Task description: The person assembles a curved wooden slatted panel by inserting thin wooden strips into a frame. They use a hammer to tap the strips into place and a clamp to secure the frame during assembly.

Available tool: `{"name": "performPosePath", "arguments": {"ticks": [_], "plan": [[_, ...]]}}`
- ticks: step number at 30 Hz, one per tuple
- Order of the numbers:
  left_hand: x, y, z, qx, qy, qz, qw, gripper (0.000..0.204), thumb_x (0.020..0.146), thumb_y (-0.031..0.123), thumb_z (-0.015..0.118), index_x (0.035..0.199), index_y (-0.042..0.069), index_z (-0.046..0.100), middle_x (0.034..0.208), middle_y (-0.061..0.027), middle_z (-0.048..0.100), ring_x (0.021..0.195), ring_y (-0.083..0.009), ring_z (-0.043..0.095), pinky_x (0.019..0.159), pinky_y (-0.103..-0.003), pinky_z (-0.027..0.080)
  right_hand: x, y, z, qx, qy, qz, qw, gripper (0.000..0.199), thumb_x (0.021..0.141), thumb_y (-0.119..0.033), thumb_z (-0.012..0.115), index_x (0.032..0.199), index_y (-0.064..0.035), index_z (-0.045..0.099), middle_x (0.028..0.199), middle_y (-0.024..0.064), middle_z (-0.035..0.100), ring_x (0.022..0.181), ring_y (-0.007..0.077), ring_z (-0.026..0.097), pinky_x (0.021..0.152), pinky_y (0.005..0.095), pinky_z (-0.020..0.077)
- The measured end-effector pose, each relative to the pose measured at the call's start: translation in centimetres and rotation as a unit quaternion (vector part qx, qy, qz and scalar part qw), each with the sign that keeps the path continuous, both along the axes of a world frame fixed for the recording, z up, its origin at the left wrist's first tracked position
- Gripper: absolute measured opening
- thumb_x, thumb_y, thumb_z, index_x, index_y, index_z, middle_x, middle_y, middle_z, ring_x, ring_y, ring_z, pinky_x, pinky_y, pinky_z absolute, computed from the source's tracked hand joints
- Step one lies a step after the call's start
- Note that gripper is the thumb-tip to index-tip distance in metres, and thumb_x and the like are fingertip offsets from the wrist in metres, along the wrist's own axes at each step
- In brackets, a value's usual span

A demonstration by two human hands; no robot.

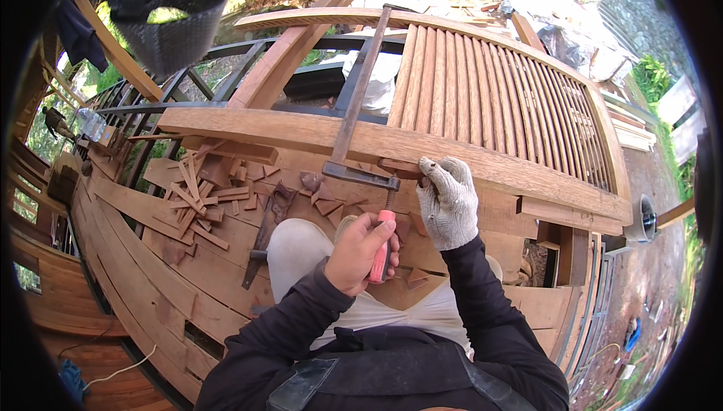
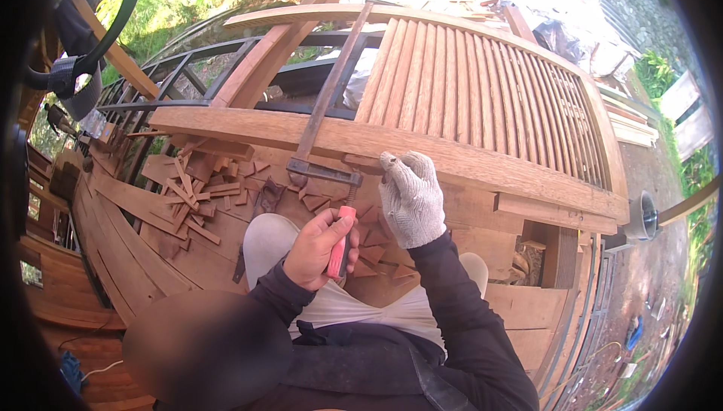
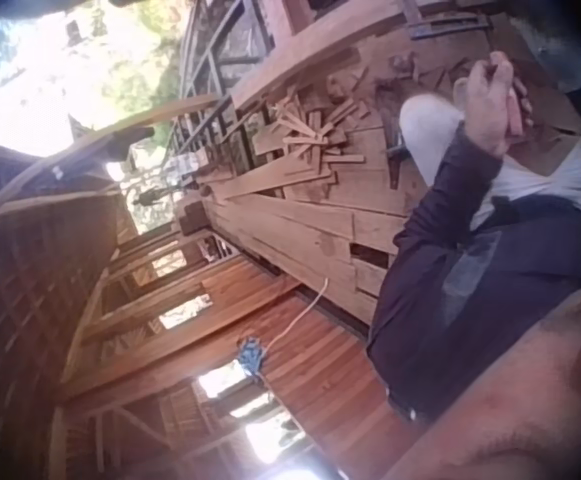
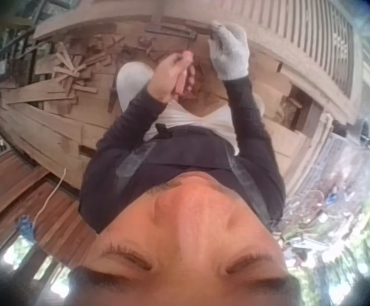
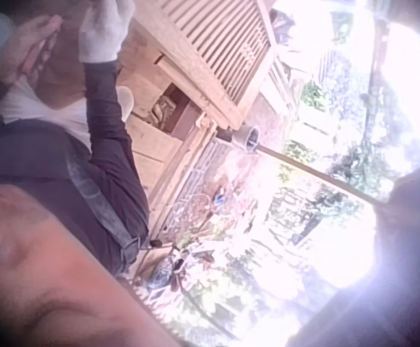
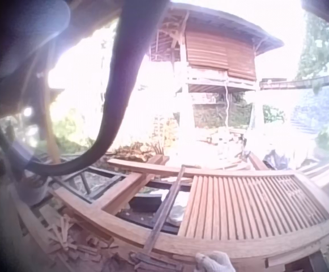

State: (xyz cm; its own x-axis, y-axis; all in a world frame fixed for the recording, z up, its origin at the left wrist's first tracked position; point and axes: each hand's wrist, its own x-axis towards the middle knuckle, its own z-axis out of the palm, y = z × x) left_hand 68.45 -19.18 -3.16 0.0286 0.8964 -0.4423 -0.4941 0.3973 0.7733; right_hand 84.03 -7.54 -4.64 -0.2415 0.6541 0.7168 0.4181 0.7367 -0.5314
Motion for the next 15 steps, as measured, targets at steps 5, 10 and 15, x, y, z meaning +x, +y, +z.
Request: {"name": "performPosePath", "arguments": {"ticks": [5, 10, 15], "plan": [[-0.48, 0.05, -0.71, -0.015, -0.138, -0.010, 0.990, 0.028, 0.108, 0.031, 0.053, 0.117, 0.005, 0.056, 0.085, -0.0047, 0.062, 0.067, -0.0138, 0.062, 0.055, -0.029, 0.051, 0.06, -0.04, 0.19, -0.004, 0.000, 0.003, 1.000, 0.040, 0.078, 0.004, 0.071, 0.117, -0.0048, 0.072, 0.100, 0.0126, 0.067, 0.104, 0.0353, 0.063, 0.090, 0.0427, 0.0530], [-0.40, 0.47, -0.47, 0.022, -0.041, -0.015, 0.999, 0.029, 0.108, 0.031, 0.053, 0.119, 0.005, 0.057, 0.084, -0.0047, 0.062, 0.067, -0.0137, 0.062, 0.056, -0.030, 0.053, 0.26, 0.39, -0.24, -0.010, 0.020, 0.010, 1.000, 0.039, 0.079, 0.004, 0.071, 0.117, -0.0049, 0.072, 0.101, 0.0150, 0.067, 0.104, 0.0357, 0.064, 0.089, 0.0429, 0.0531], [-0.17, 0.72, -0.44, 0.016, 0.030, -0.005, 0.999, 0.026, 0.106, 0.030, 0.058, 0.114, 0.006, 0.057, 0.083, -0.0041, 0.063, 0.068, -0.0133, 0.064, 0.056, -0.029, 0.054, 0.41, 0.44, -0.10, -0.019, 0.012, 0.008, 1.000, 0.038, 0.081, 0.004, 0.070, 0.118, -0.0050, 0.072, 0.104, 0.0160, 0.066, 0.103, 0.0360, 0.064, 0.089, 0.0424, 0.0533]]}}
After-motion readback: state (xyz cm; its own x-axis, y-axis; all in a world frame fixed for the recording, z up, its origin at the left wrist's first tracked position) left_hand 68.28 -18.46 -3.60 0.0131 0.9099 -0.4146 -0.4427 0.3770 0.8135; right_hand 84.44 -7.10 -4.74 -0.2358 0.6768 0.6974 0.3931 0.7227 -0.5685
